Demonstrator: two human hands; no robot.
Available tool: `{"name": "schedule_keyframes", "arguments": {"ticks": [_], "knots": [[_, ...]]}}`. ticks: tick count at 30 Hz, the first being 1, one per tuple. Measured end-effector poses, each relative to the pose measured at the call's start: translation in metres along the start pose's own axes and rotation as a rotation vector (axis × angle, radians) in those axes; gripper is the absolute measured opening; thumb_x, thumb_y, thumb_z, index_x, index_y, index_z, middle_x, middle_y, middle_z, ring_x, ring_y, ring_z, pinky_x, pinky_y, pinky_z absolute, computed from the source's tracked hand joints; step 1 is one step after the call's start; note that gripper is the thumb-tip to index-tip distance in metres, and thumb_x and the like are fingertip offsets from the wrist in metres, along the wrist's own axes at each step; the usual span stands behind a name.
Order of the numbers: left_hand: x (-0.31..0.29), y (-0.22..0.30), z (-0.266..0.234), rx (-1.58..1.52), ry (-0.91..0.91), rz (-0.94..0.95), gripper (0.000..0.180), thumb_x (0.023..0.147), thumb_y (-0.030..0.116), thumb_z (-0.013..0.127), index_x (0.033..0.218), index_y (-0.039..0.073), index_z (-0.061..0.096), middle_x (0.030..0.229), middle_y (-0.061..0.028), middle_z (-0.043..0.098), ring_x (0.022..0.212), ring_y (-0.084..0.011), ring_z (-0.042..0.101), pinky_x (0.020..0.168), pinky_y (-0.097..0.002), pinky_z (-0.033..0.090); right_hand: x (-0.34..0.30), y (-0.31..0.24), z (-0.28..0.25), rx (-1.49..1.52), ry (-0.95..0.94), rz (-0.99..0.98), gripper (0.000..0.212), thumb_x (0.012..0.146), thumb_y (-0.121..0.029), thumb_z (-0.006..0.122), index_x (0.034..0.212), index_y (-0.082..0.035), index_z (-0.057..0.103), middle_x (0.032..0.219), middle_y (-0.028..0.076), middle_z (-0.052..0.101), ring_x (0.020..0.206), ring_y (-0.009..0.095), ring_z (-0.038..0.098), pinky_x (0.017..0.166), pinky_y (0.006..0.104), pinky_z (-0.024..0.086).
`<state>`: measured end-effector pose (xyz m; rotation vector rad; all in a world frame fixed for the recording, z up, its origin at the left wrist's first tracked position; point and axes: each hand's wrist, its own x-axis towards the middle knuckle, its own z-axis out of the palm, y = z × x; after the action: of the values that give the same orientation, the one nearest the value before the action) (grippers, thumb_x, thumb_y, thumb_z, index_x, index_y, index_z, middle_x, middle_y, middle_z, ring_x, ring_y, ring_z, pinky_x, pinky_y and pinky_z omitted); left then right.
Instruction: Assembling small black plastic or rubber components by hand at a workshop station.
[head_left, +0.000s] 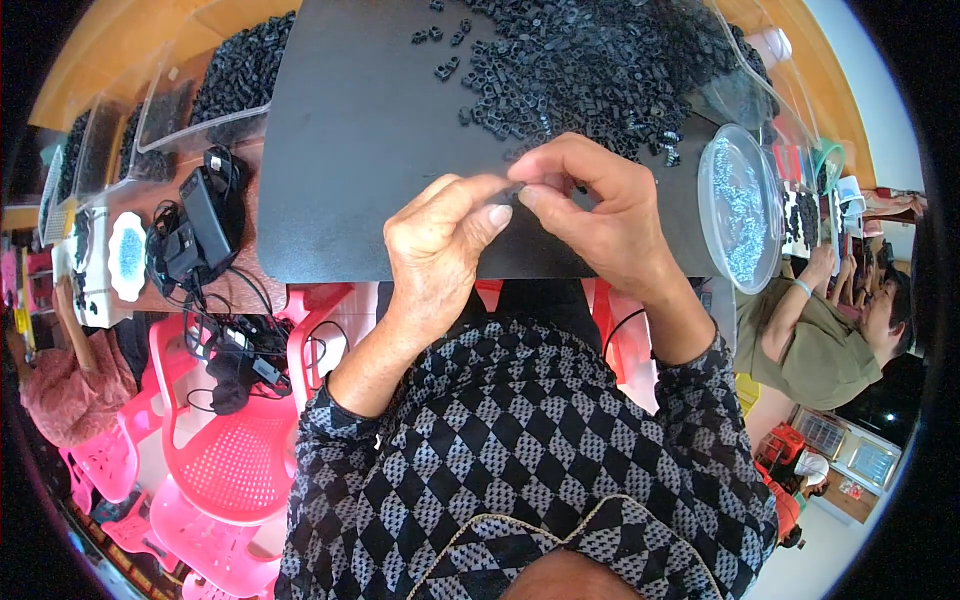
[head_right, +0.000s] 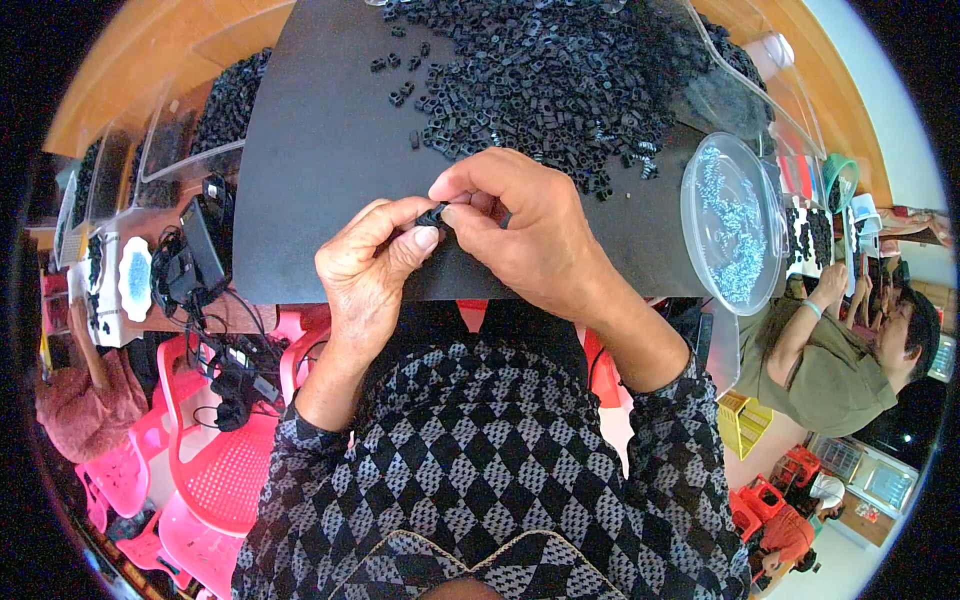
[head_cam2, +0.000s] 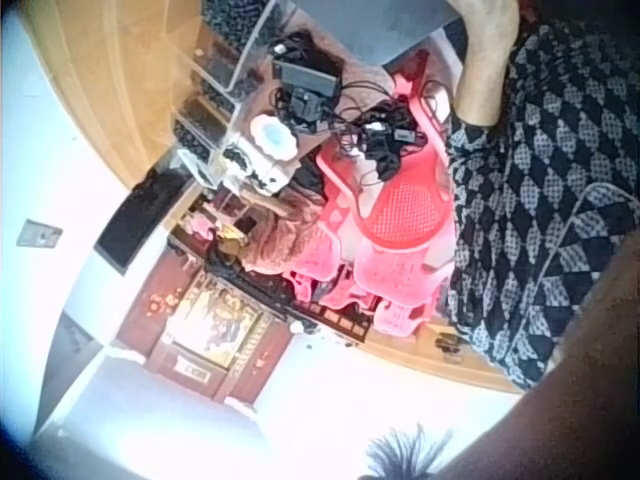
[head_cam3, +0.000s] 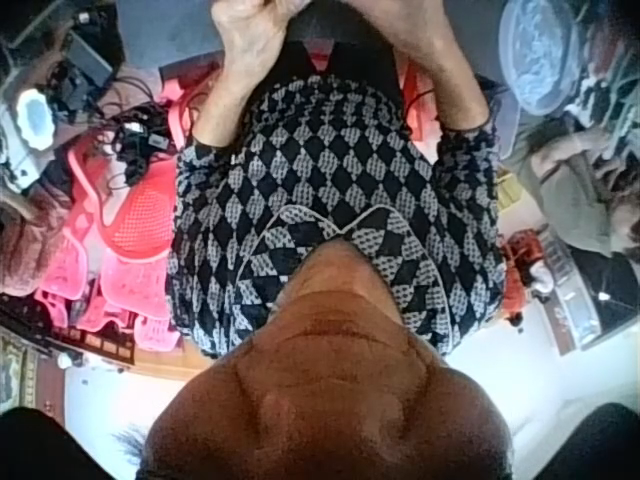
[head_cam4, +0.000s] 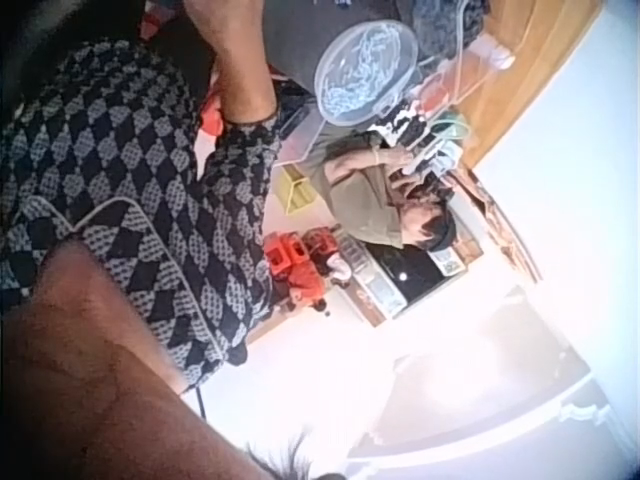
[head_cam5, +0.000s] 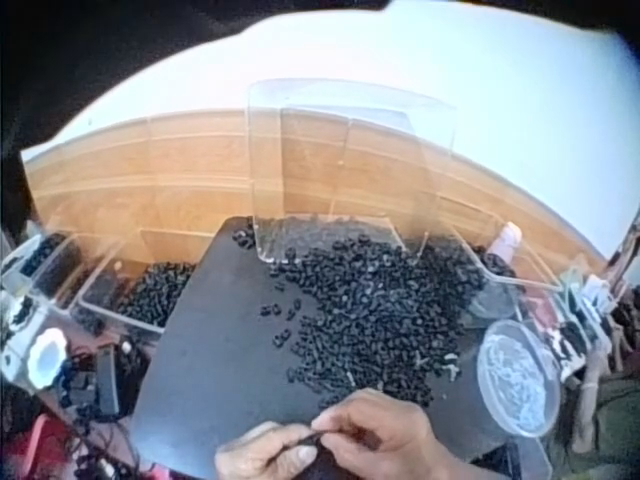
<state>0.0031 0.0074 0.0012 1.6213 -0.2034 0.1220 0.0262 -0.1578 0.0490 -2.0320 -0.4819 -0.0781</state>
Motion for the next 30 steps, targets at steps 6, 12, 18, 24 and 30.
{"name": "schedule_keyframes", "arguments": {"ticks": [6,12,18,24,30], "knots": [[0.000,-0.003,0.002,-0.004,0.036,0.107,0.018,0.078,0.002,0.071,0.095,0.001,0.068,0.073,-0.0055,0.058,0.067,-0.0153,0.056,0.060,-0.0276,0.045,-0.001,-0.004,-0.003,0.044,-0.041,0.124,0.014,0.082,-0.003,0.064,0.095,-0.001,0.065,0.079,0.002,0.061,0.066,0.005,0.054,0.059,0.0212,0.046],[-0.001,-0.001,-0.001,0.048,0.018,0.092,0.016,0.079,0.003,0.072,0.094,-0.002,0.069,0.079,-0.0028,0.062,0.073,-0.0110,0.056,0.067,-0.0228,0.045,-0.001,-0.009,-0.005,0.069,-0.119,0.253,0.015,0.082,-0.003,0.066,0.097,-0.001,0.068,0.085,-0.001,0.066,0.076,0.004,0.056,0.069,0.0199,0.046],[-0.002,-0.003,-0.001,0.021,0.041,0.084,0.016,0.079,0.003,0.073,0.094,-0.002,0.069,0.079,-0.0026,0.062,0.073,-0.0105,0.056,0.067,-0.0227,0.045,-0.004,-0.003,0.000,0.203,-0.065,0.271,0.015,0.081,-0.002,0.066,0.096,-0.001,0.068,0.085,-0.001,0.065,0.078,0.004,0.057,0.070,0.0197,0.046],[-0.003,-0.006,-0.002,0.051,0.043,0.132,0.016,0.076,0.000,0.071,0.091,0.000,0.066,0.073,-0.0084,0.058,0.066,-0.0203,0.058,0.061,-0.0305,0.045,-0.007,-0.008,0.004,0.082,-0.045,0.236,0.014,0.081,-0.002,0.066,0.095,-0.001,0.068,0.084,-0.001,0.064,0.077,0.004,0.056,0.069,0.0199,0.045],[-0.003,-0.008,-0.001,0.036,0.054,0.167,0.017,0.075,0.000,0.071,0.091,0.000,0.066,0.073,-0.0093,0.059,0.066,-0.0222,0.058,0.060,-0.0319,0.045,-0.008,-0.006,0.004,0.050,-0.064,0.217,0.012,0.081,-0.001,0.067,0.092,0.000,0.068,0.083,-0.001,0.064,0.076,0.004,0.056,0.068,0.0197,0.045]]}}
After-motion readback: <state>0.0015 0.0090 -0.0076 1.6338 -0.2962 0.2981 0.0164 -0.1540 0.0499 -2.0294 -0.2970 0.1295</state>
